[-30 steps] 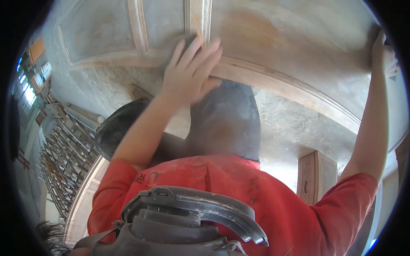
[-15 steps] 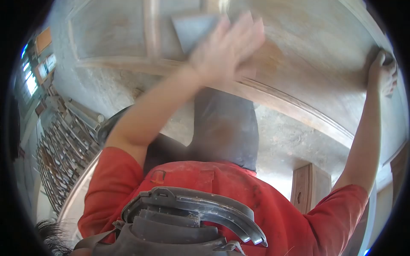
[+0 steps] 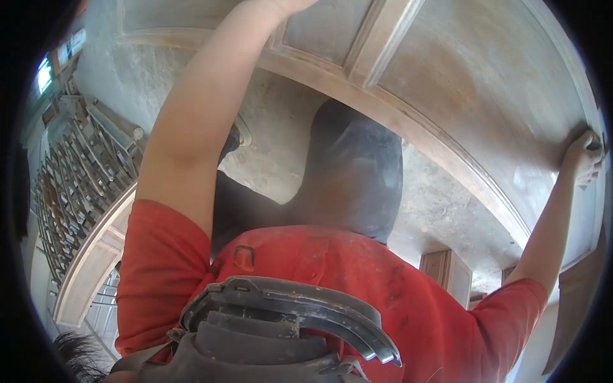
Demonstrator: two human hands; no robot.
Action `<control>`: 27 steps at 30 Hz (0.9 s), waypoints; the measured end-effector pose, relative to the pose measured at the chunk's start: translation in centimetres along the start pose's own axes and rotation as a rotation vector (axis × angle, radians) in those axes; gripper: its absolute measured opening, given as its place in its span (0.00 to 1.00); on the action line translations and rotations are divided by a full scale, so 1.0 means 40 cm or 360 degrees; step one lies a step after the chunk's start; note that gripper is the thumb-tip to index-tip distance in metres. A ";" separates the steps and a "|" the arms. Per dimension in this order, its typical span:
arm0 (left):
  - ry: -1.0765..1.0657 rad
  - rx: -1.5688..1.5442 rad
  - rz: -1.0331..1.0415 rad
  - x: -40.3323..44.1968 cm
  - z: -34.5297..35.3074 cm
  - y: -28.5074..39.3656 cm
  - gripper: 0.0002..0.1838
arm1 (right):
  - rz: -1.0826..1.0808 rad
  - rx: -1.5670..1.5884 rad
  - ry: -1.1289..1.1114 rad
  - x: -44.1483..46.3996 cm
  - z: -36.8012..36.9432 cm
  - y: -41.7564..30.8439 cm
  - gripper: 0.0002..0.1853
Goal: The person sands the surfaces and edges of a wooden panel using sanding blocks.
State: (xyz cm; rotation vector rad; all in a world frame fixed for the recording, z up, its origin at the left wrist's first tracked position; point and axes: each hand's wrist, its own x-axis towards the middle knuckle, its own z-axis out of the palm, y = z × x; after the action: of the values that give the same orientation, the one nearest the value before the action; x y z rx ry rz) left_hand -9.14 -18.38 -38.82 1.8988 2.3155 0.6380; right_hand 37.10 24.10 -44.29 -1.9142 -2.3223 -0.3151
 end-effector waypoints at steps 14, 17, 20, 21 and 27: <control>-0.0531 -0.0543 0.0089 -0.298 -0.068 0.161 0.36 | -0.1055 0.0204 -0.0406 -0.583 -0.182 -0.256 0.38; -0.0173 0.0105 0.0126 -0.192 -0.032 0.142 0.35 | -0.1325 0.0957 -0.0533 -0.894 -0.405 -0.476 0.35; -0.0233 0.0242 0.0022 -0.161 0.035 0.142 0.25 | -0.1481 0.0733 -0.0350 -0.918 -0.356 -0.409 0.30; -0.0103 0.0279 0.0051 -0.177 0.069 0.119 0.28 | -0.1378 0.0634 -0.0464 -0.893 -0.344 -0.324 0.31; 0.0049 0.0313 0.0032 -0.188 0.097 0.061 0.35 | -0.0934 -0.0262 -0.0074 -0.796 -0.319 0.001 0.15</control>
State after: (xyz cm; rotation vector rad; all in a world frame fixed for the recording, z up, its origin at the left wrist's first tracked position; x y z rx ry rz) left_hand -3.93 -24.15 -42.96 2.0083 2.4634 0.4590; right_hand 42.83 -9.27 -38.90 -1.2543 -2.9282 -0.5287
